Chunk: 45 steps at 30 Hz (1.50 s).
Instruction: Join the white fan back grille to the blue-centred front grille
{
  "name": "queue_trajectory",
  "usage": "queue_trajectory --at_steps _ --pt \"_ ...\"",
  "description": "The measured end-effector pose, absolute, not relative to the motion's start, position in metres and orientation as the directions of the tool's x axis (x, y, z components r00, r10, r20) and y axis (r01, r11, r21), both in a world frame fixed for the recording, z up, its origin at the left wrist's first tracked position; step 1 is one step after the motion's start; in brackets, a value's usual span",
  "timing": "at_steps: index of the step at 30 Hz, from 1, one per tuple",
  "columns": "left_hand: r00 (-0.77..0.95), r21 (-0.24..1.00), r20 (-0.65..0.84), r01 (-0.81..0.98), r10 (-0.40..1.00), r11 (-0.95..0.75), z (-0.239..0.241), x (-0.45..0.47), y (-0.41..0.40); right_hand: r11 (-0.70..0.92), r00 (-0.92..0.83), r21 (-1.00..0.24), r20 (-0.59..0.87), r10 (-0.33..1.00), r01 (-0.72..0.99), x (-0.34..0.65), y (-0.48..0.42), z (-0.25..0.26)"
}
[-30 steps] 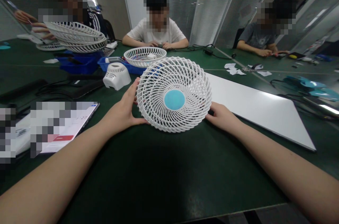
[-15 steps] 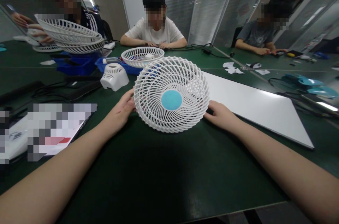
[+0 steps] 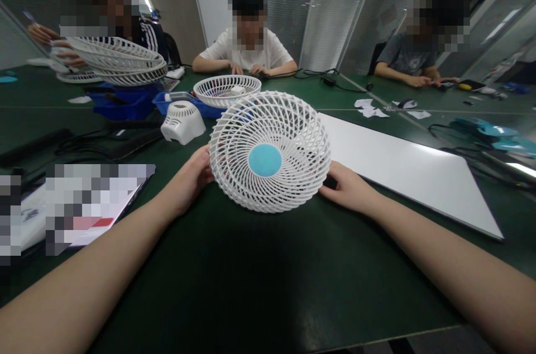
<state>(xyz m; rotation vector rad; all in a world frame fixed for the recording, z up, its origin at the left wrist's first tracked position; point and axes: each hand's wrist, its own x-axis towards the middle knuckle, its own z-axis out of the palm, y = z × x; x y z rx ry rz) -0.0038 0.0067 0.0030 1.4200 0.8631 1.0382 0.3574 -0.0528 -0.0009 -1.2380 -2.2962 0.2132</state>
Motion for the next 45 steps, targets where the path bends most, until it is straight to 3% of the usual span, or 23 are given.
queue_trajectory --at_steps 5,10,13,15,17,20,26,37,45 --pt "0.182 0.994 0.049 -0.109 0.982 -0.030 0.002 -0.003 0.008 0.576 -0.485 -0.423 0.311 0.818 0.700 0.349 -0.062 0.005" --pt "0.116 0.944 0.313 0.070 0.943 -0.322 -0.008 -0.012 0.016 0.654 -0.639 -0.485 0.226 0.735 0.581 0.332 -0.077 0.016" --pt "0.191 0.750 0.543 0.328 0.818 -0.575 -0.004 -0.017 0.012 0.687 -0.689 -0.466 0.200 0.696 0.558 0.324 -0.084 0.022" --pt "0.340 0.480 0.670 0.480 0.660 -0.734 0.004 -0.015 0.002 0.698 -0.679 -0.433 0.230 0.697 0.570 0.321 -0.087 0.025" --pt "0.445 0.283 0.703 0.541 0.555 -0.792 0.013 -0.007 -0.010 0.703 -0.640 -0.394 0.299 0.707 0.592 0.319 -0.089 0.028" --pt "0.505 0.165 0.694 0.582 0.513 -0.797 0.020 0.007 -0.025 0.687 -0.559 -0.348 0.405 0.724 0.638 0.318 -0.093 0.031" --pt "0.502 0.158 0.670 0.624 0.547 -0.766 0.015 0.015 -0.027 0.719 -0.568 -0.260 0.466 0.678 0.645 0.315 -0.096 0.032" --pt "0.527 0.167 0.623 0.631 0.577 -0.757 0.016 0.016 -0.030 0.769 -0.701 -0.090 0.356 0.618 0.633 0.312 -0.093 0.032" --pt "0.539 0.146 0.635 0.619 0.553 -0.771 0.019 0.012 -0.027 0.783 -0.757 -0.135 0.202 0.622 0.608 0.311 -0.082 0.018"
